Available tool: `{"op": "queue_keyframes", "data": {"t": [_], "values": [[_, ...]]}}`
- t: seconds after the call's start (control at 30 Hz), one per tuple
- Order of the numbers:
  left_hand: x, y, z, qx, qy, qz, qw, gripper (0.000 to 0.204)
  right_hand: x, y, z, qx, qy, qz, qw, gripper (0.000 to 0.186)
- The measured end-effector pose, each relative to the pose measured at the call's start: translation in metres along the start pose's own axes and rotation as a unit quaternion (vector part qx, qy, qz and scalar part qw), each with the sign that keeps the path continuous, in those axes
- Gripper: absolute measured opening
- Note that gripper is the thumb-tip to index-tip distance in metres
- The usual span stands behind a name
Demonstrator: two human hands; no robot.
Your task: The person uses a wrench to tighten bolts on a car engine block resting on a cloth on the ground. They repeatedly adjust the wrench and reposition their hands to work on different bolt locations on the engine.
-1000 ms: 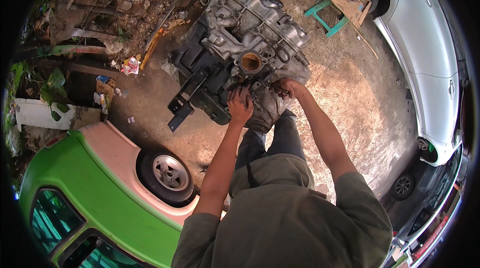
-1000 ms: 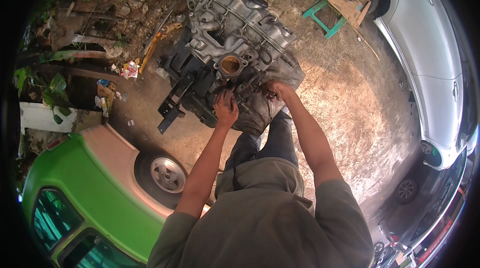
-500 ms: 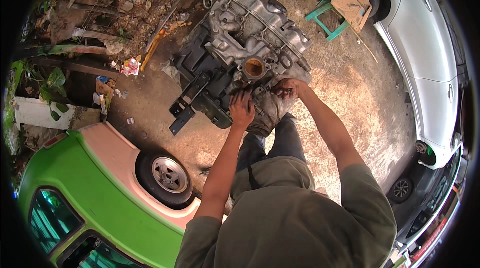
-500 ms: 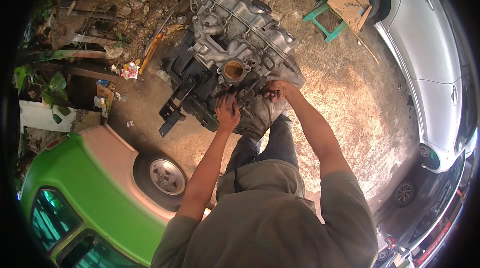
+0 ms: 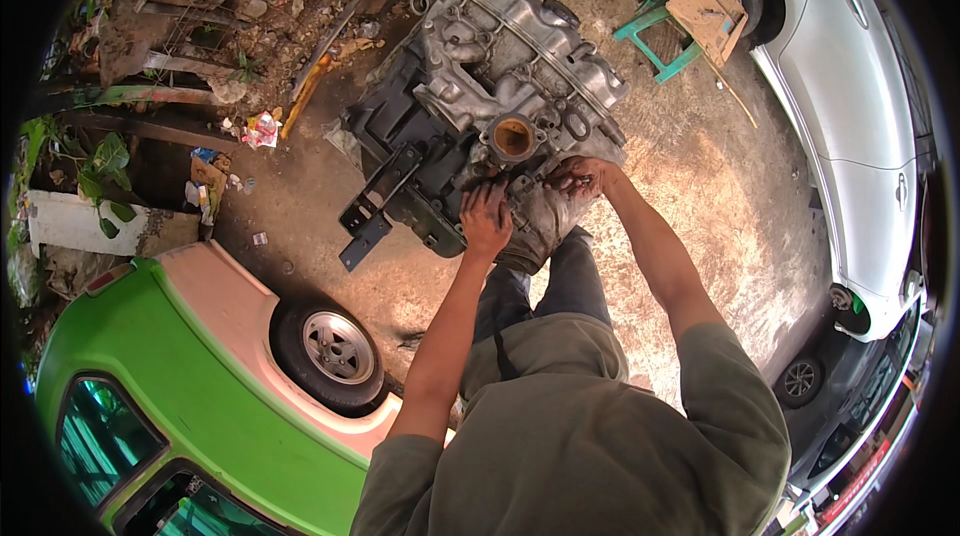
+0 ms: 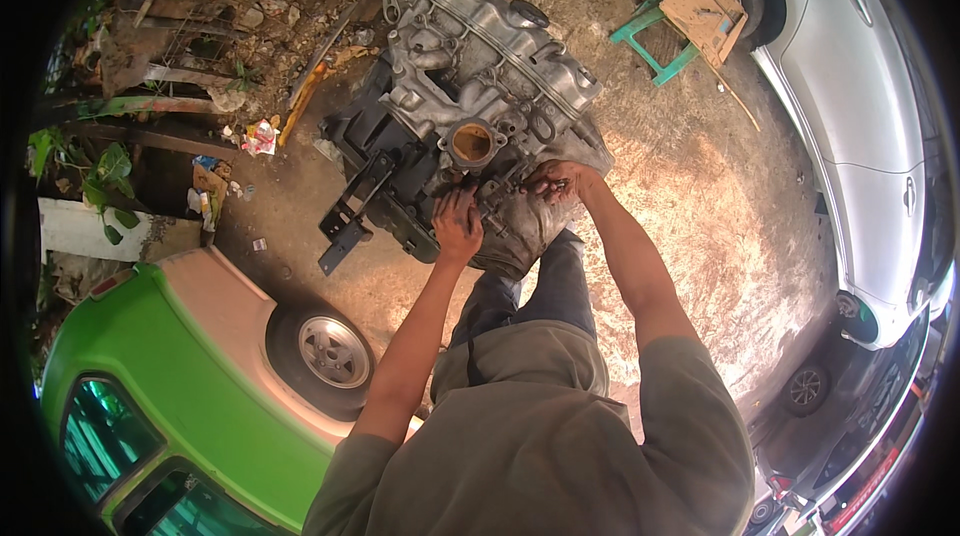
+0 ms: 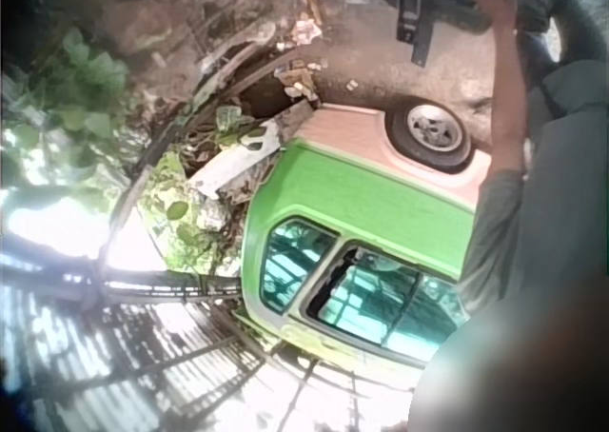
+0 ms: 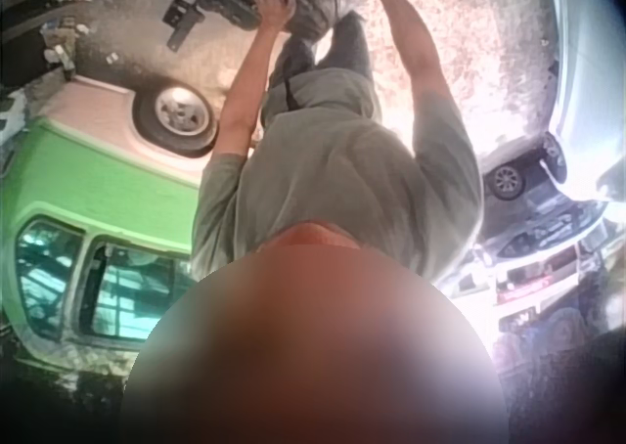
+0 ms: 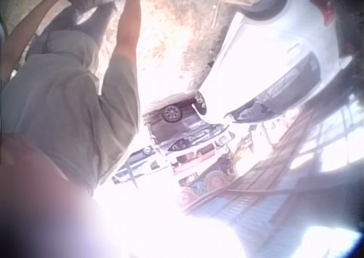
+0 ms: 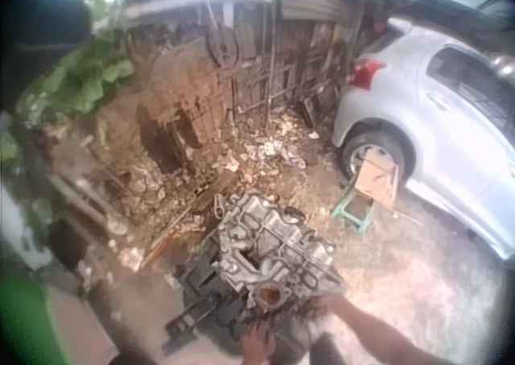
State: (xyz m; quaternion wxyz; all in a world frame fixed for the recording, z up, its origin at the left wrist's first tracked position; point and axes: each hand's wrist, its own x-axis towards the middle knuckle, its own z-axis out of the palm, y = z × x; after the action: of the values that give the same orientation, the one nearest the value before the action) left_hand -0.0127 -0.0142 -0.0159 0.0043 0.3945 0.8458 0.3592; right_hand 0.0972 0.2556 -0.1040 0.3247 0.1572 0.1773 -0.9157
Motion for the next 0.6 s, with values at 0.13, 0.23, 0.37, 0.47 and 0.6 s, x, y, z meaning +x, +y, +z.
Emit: {"op": "queue_keyframes", "data": {"t": [0.13,0.23,0.37,0.47,0.6], "values": [[0.001,0.000,-0.001,-0.014,-0.016,-0.010,1.000,0.033,0.002,-0.004,0.004,0.025,-0.028,0.022,0.999,0.074],[0.001,0.002,-0.001,-0.018,-0.006,-0.003,1.000,0.034,0.002,-0.002,0.000,0.080,-0.017,0.024,0.996,0.065],[0.000,0.000,-0.001,-0.018,0.000,0.008,1.000,0.034,0.014,0.021,-0.004,0.103,-0.042,-0.035,0.993,0.048],[-0.002,-0.002,0.002,-0.022,-0.015,-0.007,1.000,0.034,0.048,0.063,0.018,-0.267,0.218,-0.233,0.909,0.034],[-0.002,0.000,0.003,0.025,0.018,0.015,0.999,0.034,0.109,0.118,0.087,-0.319,0.672,-0.231,0.627,0.028]]}}
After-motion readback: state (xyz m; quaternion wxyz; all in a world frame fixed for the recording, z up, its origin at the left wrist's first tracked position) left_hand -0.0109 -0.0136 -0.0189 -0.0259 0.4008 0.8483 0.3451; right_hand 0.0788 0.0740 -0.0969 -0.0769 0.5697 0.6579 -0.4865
